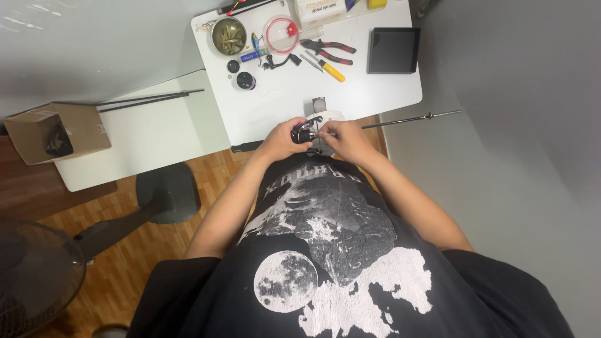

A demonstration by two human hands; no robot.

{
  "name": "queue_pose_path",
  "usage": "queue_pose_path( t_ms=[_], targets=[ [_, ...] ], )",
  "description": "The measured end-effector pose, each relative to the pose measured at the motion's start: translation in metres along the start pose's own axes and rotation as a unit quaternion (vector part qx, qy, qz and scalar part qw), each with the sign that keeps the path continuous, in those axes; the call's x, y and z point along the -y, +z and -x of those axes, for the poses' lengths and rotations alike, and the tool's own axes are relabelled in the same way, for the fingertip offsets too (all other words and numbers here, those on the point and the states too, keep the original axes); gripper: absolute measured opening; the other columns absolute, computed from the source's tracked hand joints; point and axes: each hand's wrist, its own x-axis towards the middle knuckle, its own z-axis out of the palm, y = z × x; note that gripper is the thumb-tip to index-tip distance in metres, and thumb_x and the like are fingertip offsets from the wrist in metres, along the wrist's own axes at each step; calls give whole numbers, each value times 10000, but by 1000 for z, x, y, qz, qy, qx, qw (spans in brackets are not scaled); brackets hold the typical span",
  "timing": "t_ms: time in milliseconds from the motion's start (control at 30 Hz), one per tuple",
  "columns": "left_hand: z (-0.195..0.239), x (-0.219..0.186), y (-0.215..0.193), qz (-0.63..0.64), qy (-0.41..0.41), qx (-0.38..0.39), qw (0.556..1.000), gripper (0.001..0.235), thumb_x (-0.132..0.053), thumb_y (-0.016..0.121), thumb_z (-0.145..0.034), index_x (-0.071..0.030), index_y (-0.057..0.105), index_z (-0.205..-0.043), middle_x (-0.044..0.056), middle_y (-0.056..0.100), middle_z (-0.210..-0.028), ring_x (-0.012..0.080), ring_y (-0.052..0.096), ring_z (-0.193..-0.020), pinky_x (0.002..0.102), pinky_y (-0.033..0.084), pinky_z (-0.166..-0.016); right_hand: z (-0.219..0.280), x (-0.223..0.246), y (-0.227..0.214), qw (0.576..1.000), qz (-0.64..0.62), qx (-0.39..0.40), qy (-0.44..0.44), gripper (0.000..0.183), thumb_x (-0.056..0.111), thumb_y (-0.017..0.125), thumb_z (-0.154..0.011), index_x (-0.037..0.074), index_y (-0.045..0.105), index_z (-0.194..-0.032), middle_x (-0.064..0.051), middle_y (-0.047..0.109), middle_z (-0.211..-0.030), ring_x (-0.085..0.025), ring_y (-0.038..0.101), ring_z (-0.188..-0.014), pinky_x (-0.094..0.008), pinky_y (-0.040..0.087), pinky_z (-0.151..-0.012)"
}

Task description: The person assembles a fishing reel by hand, attaching a spool and tightening components. They handle the reel, spool, and a small black cap, placing the cap on the table after use. The person also picks up a cotton swab from the table.

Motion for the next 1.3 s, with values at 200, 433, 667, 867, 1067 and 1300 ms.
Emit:
queue_pose_path(
  t_ms=[200, 433, 667, 867, 1067, 1300],
  targets=[
    [0, 0, 0, -19, -2, -4, 1000, 579, -254, 861, -735, -41, 641, -1226, 102, 730, -1024, 191, 694, -958, 320, 533, -901, -11, -8, 2, 998, 55, -16, -1, 159, 238, 704, -939, 100, 772, -978, -111, 710, -732, -216, 662, -650, -389, 503, -637],
    [0, 4, 2, -12, -6, 2, 1000, 594, -258, 857, -734, -36, 635, -1238, 109, 736, -1042, 202, 700, -971, 322, 537, -907, -23, -23, -8, 996, 60, 43, 45, 172, 255, 700, -955, 129, 790, -1029, -119, 704, -716, -207, 632, -635, -361, 495, -655],
    [-1, 2, 1, -11, 1, -3, 1000, 602, -252, 858, -734, -29, 632, -1245, 112, 730, -1069, 199, 694, -1003, 318, 526, -930, -36, -71, 9, 994, -90, 68, 11, 176, 217, 708, -957, 78, 781, -1036, -24, 765, -853, -83, 647, -758, -283, 527, -728],
    [-2, 3, 0, -13, -5, 1, 1000, 588, -255, 858, -739, -35, 640, -1239, 108, 732, -1065, 199, 694, -999, 319, 527, -931, -28, -81, 17, 991, -99, 86, -1, 153, 160, 703, -953, 64, 775, -1049, -22, 760, -860, -95, 638, -736, -285, 526, -692],
    [-3, 5, 0, -12, -7, 4, 1000, 581, -241, 860, -732, -40, 646, -1233, 104, 736, -1057, 197, 694, -990, 320, 530, -923, -22, -94, 26, 989, -129, 69, -28, 117, 130, 680, -959, 43, 743, -1006, -17, 749, -888, -71, 663, -796, -258, 539, -739],
    [0, 1, 1, -5, -10, 2, 1000, 583, -222, 861, -729, -40, 643, -1238, 99, 740, -1061, 191, 698, -987, 319, 535, -917, -11, -103, 37, 980, -174, 96, 16, 150, 163, 673, -1007, 31, 743, -994, -31, 726, -869, -77, 627, -810, -264, 522, -746]
  ],
)
